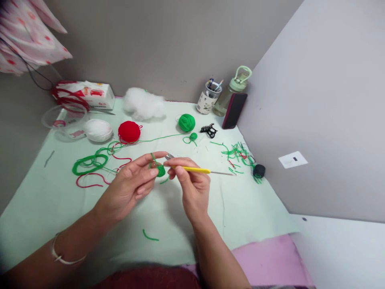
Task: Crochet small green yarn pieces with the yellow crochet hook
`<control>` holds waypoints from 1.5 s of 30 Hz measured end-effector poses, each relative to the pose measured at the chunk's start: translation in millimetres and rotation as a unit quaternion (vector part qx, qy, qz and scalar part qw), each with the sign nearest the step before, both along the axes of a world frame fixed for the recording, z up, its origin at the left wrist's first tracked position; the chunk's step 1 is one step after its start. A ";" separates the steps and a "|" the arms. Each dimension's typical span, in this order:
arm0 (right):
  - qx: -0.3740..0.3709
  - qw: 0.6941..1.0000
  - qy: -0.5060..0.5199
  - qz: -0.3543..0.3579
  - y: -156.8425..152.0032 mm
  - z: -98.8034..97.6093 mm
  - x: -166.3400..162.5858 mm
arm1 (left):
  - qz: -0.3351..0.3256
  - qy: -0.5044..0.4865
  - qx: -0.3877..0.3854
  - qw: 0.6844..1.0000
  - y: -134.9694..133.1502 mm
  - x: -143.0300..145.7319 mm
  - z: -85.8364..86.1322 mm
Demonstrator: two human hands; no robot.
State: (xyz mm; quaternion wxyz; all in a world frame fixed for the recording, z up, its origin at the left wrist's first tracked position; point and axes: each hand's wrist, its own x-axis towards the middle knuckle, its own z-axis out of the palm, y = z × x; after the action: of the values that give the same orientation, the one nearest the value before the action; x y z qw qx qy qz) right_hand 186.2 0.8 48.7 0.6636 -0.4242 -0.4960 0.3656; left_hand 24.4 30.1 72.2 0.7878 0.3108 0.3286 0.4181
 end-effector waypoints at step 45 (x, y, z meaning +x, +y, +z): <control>0.158 0.952 -0.241 -0.100 -11.7 -5.6 -4.5 | 0.082 0.113 0.096 0.986 -4.8 3.0 -1.4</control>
State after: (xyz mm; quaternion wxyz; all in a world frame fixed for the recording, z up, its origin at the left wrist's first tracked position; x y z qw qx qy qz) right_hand 181.7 -10.9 43.1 0.6159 -0.4371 -0.6476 0.1015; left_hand 27.4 25.3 70.8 0.6751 0.4026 0.3979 0.4731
